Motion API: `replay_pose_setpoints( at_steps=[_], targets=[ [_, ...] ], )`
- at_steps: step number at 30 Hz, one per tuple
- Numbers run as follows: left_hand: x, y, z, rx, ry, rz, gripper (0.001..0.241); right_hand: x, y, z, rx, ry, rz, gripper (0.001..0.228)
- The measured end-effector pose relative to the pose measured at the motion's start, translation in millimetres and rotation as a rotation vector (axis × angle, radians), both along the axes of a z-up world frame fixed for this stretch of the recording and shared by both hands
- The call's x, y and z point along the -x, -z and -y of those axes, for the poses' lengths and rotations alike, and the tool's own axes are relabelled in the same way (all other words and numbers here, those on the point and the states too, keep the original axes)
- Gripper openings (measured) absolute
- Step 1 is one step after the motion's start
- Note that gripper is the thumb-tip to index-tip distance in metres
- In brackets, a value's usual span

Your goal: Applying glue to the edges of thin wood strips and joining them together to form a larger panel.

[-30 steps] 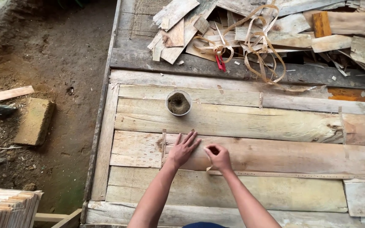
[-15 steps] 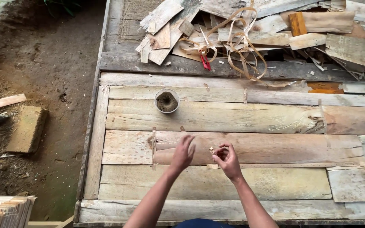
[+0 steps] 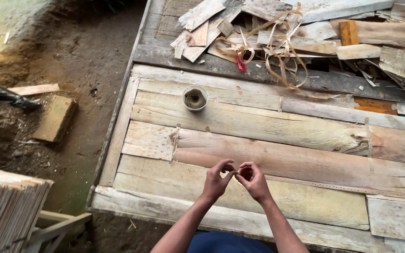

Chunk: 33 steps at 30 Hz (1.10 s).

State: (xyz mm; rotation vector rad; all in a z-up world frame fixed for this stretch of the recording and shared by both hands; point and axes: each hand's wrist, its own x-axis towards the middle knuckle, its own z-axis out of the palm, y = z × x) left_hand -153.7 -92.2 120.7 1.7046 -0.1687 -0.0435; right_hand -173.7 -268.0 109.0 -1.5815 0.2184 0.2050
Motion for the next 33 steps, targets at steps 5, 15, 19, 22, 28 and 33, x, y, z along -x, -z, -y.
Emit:
replay_pose_setpoints(
  at_steps=[5, 15, 19, 22, 28, 33],
  targets=[
    [27.6, -6.8, -2.4, -0.223, -0.118, 0.301, 0.036, 9.4, -13.3, 3.2, -0.110, -0.057, -0.104, 0.032],
    [39.4, -7.8, -32.3, -0.190, -0.319, 0.385, 0.036, 4.8, -15.7, -9.6, 0.014, -0.251, -0.242, 0.024],
    [29.7, -13.7, -61.5, -0.186, -0.349, 0.389, 0.039, 8.2, -59.1, -31.5, 0.090, -0.385, -0.287, 0.012],
    [21.3, -11.4, -82.2, -0.190, -0.240, 0.343, 0.044, 6.7, -73.5, -44.0, 0.127, -0.347, -0.422, 0.024],
    [-20.2, 1.1, -116.0, -0.211, -0.137, 0.248, 0.048, -7.3, -76.6, -76.1, 0.195, -0.197, -0.400, 0.023],
    [-86.7, 22.1, -138.6, -0.236, -0.111, 0.133, 0.044, -23.2, -86.5, -101.9, 0.201, -0.071, -0.470, 0.022]
  ],
)
